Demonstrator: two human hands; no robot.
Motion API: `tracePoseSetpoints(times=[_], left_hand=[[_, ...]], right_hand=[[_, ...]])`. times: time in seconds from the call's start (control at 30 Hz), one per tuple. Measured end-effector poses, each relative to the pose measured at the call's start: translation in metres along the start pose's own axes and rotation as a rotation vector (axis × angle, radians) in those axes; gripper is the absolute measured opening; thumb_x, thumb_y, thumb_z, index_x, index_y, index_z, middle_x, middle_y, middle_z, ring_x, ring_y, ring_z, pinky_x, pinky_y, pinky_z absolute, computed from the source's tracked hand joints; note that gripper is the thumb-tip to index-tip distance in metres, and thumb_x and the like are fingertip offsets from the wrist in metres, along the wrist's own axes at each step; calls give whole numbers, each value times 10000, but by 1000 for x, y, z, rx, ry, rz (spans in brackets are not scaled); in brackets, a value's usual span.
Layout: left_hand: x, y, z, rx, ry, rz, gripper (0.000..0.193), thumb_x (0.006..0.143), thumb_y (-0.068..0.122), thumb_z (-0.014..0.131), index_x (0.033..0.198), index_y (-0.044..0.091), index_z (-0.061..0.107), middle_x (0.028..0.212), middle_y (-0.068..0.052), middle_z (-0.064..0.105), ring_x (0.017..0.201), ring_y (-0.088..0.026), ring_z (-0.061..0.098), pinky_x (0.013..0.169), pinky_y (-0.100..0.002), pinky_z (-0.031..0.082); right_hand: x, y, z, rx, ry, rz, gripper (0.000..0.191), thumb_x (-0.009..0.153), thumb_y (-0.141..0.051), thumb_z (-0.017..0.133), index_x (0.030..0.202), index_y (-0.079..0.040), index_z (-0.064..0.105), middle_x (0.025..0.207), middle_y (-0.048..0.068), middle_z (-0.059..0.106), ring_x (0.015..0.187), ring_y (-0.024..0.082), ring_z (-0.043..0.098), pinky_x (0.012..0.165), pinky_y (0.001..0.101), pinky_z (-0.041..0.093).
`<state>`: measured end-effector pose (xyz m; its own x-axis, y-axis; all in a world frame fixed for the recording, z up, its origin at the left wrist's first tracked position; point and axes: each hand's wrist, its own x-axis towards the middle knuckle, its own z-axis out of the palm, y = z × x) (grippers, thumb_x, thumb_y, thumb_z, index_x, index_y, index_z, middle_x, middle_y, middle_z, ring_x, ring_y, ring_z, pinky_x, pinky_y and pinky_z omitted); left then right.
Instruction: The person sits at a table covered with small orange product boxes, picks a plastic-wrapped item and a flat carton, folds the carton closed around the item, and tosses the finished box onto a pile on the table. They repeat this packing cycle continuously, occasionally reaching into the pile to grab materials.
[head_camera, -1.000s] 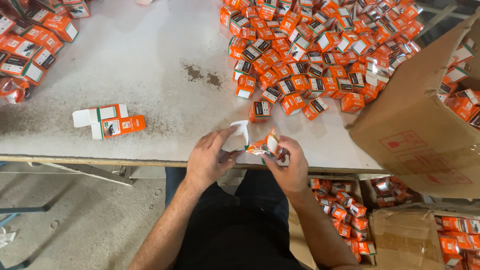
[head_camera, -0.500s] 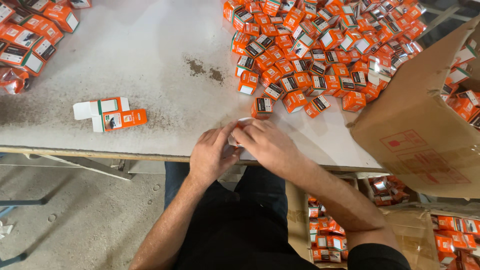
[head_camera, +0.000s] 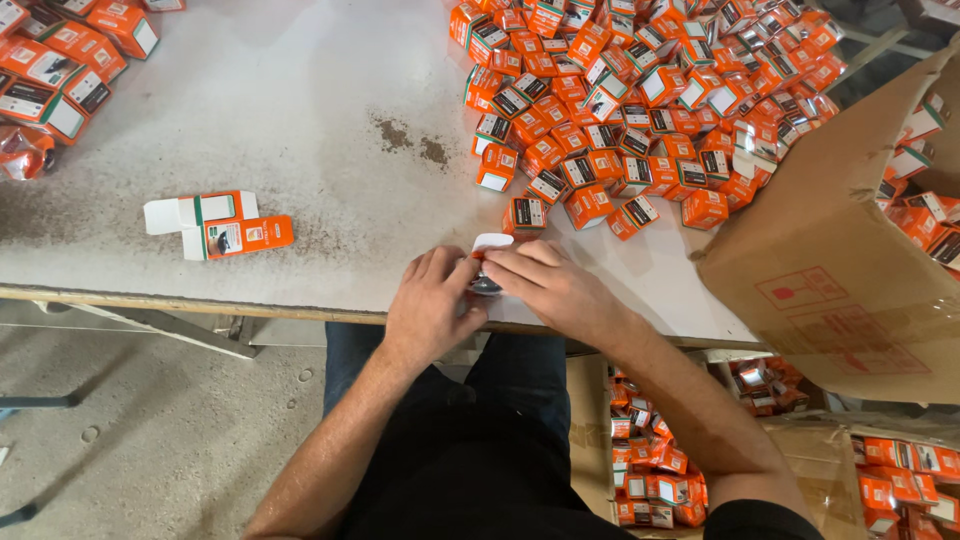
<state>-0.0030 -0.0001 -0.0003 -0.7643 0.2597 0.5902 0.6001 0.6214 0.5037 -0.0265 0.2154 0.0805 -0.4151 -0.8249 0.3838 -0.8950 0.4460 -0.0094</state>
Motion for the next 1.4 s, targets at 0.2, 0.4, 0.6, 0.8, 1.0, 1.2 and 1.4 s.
tracePoseSetpoints(times=[0.2, 0.4, 0.6, 0.8, 1.0, 1.2, 1.4], left_hand=[[-6, 3, 2, -123, 94, -141, 600, 763, 216, 885, 1241, 4, 590, 1164, -154, 598, 1011, -359, 637, 823, -440, 546], [-8, 5, -3, -101, 177, -18, 557, 752, 182, 879, 1231, 42, 631, 1133, -129, 650, 1045, -336, 649, 866, -422, 556], [-6, 5, -1, -99, 228, 33, 544, 759, 158, 881, 1214, 14, 619, 1168, -134, 656, 1103, -352, 641, 919, -433, 553], [-12, 7, 9, -65, 264, 121, 485, 786, 101, 881, 1195, 27, 630, 1142, -122, 655, 1106, -342, 648, 920, -427, 564], [-10, 13, 5, -101, 291, 130, 535, 782, 81, 872, 1242, 19, 604, 1242, -123, 638, 1173, -345, 629, 994, -432, 548], [-8, 16, 1, 45, 234, 186, 610, 715, 151, 863, 1252, -2, 618, 1331, -145, 620, 1209, -389, 597, 1008, -474, 507], [-9, 14, 0, 56, 204, 191, 578, 763, 112, 842, 1296, -5, 653, 1321, -107, 654, 1165, -316, 629, 995, -453, 524]], right_hand=[[5, 10, -1, -5, -73, 8, 367, 866, -82, 630, 1220, -53, 719, 1221, 18, 701, 1095, 239, 592, 956, 405, 464], [14, 5, 1, -24, -69, 43, 290, 866, -130, 622, 1130, -85, 736, 1154, -23, 705, 1096, 229, 564, 968, 407, 435], [16, 0, 7, -112, -99, 52, 266, 880, -156, 619, 1108, -83, 733, 1111, -5, 661, 1113, 242, 545, 993, 409, 450], [12, -12, 18, -270, -8, 122, 164, 924, -174, 623, 1019, -79, 718, 1127, 58, 570, 1104, 274, 520, 922, 470, 435], [4, 2, 20, 281, 26, 178, 209, 922, -17, 579, 1103, 11, 680, 1099, 141, 510, 1056, 315, 529, 899, 405, 474], [-6, 0, 25, 376, -8, 264, 235, 939, 25, 559, 1156, 15, 650, 1077, 149, 496, 1001, 325, 565, 890, 391, 491], [-15, -6, 36, 413, 121, 279, 169, 985, 13, 619, 1151, -9, 644, 1198, 138, 519, 1051, 287, 604, 909, 362, 528]])
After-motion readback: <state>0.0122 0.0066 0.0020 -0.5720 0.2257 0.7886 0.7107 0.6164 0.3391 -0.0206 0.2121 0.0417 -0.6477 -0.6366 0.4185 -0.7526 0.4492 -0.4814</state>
